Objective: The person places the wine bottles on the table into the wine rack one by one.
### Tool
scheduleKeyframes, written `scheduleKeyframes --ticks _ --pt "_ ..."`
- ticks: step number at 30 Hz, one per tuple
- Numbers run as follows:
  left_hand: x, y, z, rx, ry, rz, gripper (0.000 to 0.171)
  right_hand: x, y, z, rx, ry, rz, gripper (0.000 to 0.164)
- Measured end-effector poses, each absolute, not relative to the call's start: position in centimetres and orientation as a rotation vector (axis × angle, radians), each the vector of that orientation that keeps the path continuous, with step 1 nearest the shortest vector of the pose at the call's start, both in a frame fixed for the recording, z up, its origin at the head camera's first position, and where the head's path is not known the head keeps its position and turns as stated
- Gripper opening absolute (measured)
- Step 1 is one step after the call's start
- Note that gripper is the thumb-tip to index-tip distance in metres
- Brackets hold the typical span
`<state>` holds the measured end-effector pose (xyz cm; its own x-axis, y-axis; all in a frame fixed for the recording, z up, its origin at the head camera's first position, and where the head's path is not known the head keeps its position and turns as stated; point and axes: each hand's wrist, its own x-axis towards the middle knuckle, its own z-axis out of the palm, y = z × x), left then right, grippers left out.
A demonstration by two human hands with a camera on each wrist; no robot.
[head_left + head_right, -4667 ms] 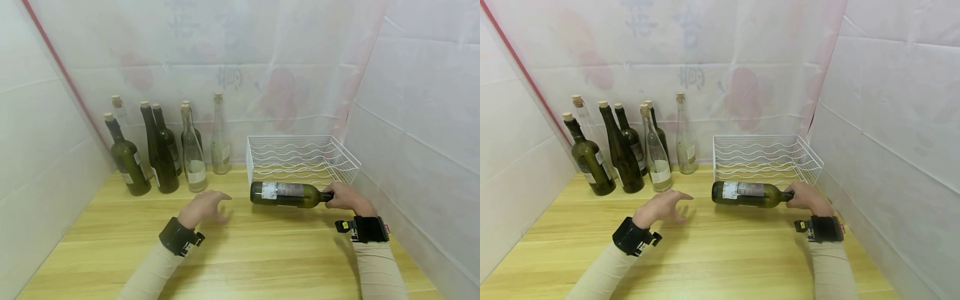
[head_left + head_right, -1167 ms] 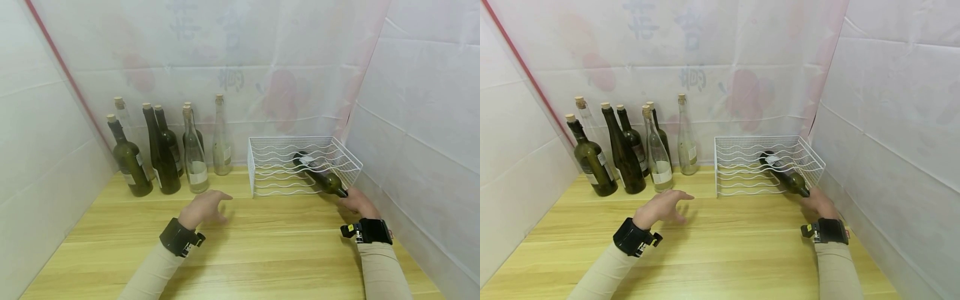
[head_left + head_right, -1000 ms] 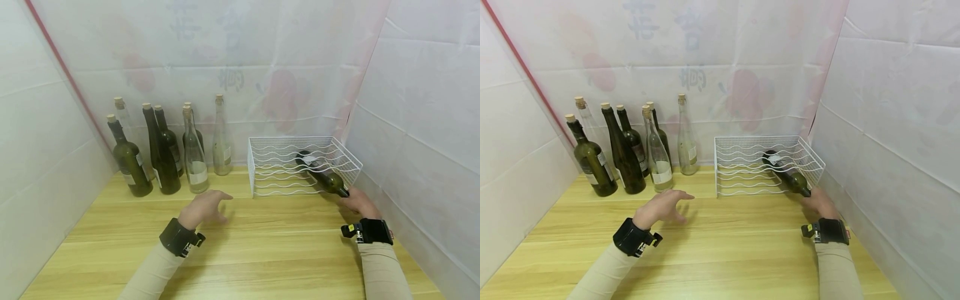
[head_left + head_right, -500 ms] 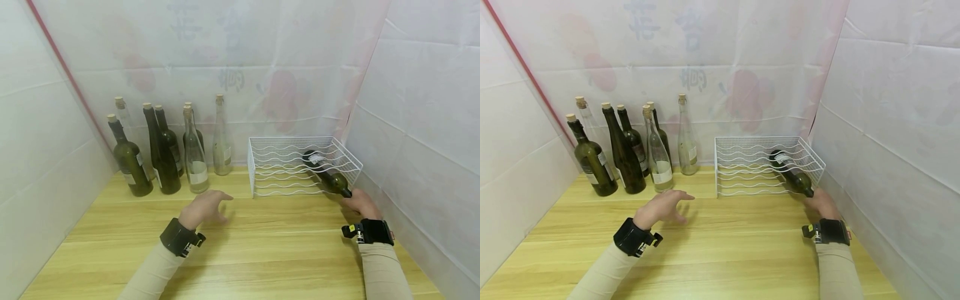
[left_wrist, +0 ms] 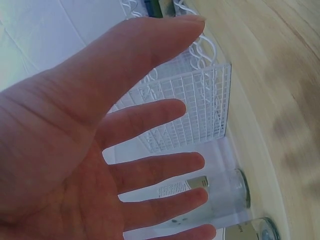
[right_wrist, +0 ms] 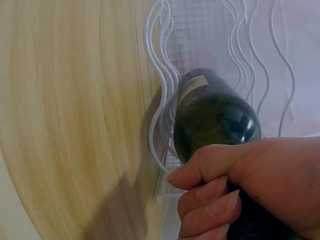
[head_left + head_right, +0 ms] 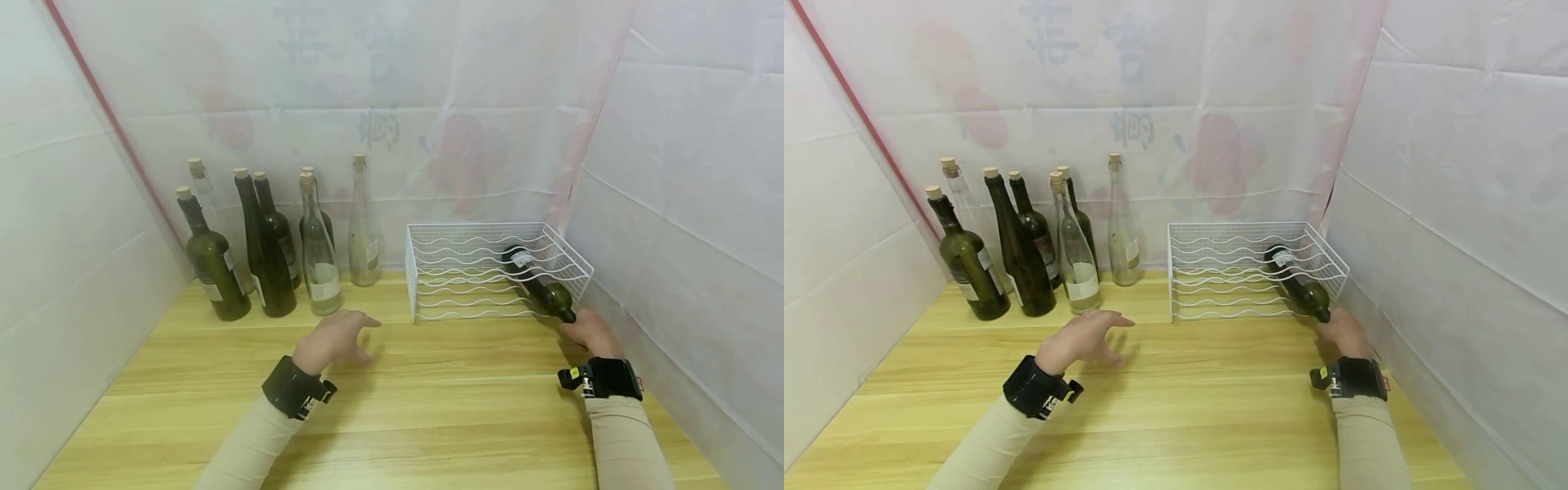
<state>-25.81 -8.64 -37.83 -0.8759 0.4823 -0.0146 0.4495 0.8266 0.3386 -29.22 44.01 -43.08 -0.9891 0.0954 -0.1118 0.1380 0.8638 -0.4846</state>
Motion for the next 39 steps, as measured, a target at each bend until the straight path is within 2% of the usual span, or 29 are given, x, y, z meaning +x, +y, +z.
scheduleKeyframes --ticks 18,26,33,39 --pt "-25.5 -8.5 -37.7 0.733 2.905 0.496 0.072 -29.4 44.2 -43.8 0.214 3.006 -0.737 0.022" --pt "-25.5 -8.7 -37.8 0.75 2.914 0.471 0.072 -29.1 43.6 -43.9 0.163 3.021 -0.718 0.028" --pt "-25.5 -9.0 -37.6 0.752 2.919 0.472 0.071 -29.4 43.2 -43.9 0.211 2.973 -0.706 0.027" --pt "-25.5 -9.0 -37.5 0.754 2.922 0.473 0.072 -29.5 42.6 -43.8 0.23 2.973 -0.685 0.034"
